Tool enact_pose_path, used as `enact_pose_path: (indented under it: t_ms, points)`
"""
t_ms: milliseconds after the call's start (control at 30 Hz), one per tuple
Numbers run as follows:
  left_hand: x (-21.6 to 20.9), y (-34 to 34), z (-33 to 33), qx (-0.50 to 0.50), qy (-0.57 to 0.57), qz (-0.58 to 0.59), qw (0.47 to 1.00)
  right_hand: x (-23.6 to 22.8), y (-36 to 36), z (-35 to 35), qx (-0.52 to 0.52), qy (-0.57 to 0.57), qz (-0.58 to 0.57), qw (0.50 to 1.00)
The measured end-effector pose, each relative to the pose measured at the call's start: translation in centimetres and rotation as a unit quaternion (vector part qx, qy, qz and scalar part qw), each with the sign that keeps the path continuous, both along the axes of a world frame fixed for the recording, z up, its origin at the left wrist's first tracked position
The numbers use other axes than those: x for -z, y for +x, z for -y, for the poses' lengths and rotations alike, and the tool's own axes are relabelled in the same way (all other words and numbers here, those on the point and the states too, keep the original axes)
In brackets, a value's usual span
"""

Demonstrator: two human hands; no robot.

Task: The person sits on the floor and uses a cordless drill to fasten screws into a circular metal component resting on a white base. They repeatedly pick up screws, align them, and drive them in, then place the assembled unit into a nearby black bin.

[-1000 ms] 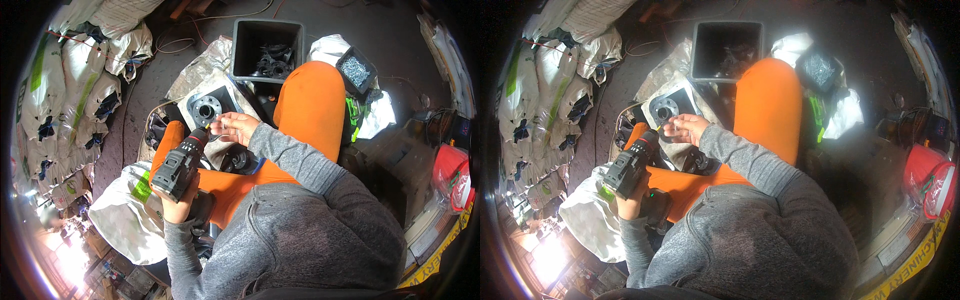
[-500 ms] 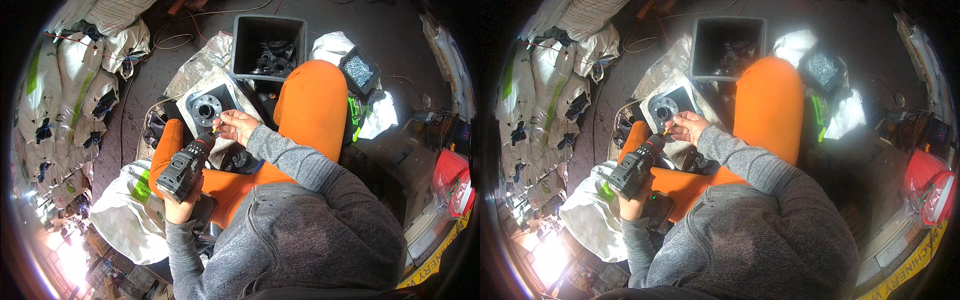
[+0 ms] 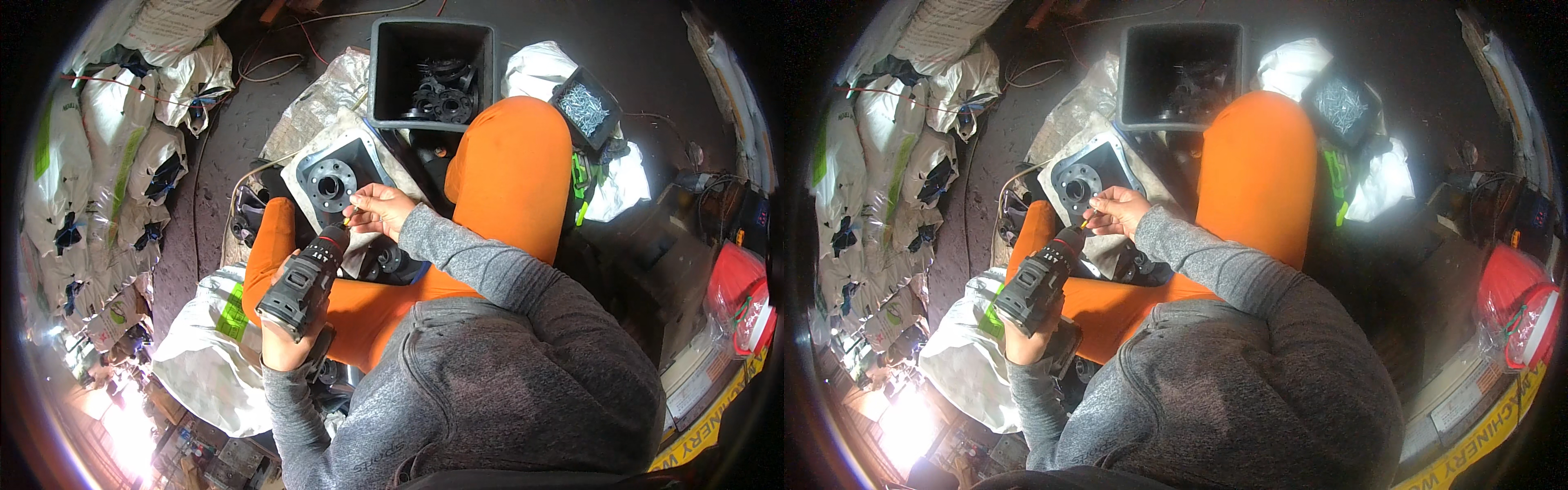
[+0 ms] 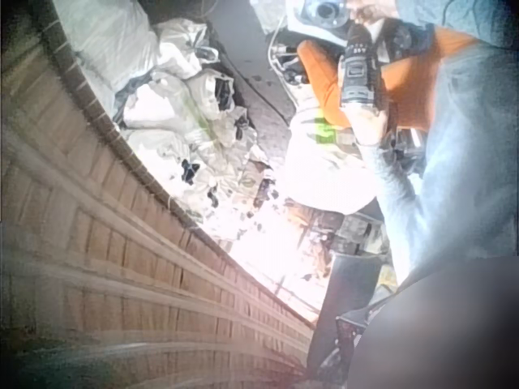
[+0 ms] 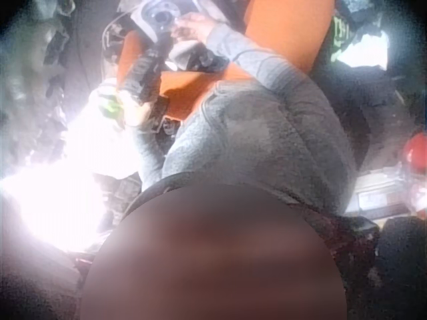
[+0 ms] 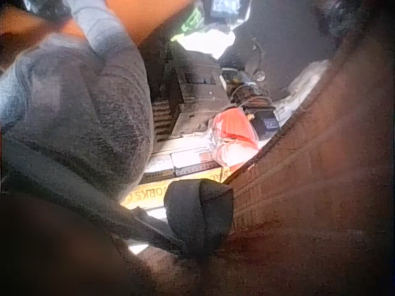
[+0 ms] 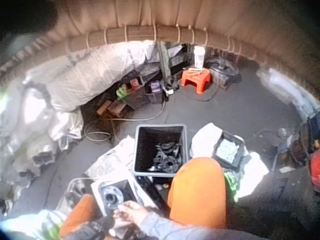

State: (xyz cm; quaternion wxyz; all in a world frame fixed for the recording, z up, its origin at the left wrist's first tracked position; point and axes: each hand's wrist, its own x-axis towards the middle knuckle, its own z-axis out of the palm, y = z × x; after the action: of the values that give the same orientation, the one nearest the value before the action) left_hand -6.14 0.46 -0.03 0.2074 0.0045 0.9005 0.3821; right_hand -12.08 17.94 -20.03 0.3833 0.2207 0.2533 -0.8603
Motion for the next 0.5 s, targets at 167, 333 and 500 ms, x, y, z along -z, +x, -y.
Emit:
enact_pose_path:
  t_ms: [167,333,500]
  points:
    - [-0.2,0.2,-1.2,0.025,-0.047,-0.015,0.998,0.1,0.0,0.3,0.006,0.001,0.003,1.0]
    - [0.0,0.0,-0.9,0.033,-0.029,-0.053,0.998,0.2,-0.1,0.1,-0.003,0.001,-0.003,1.0]
    - [0.2,-0.1,-0.3,0.059,-0.045,-0.059,0.995,0.1,0.3,0.4,-0.012,-0.01,-0.011,1.0]
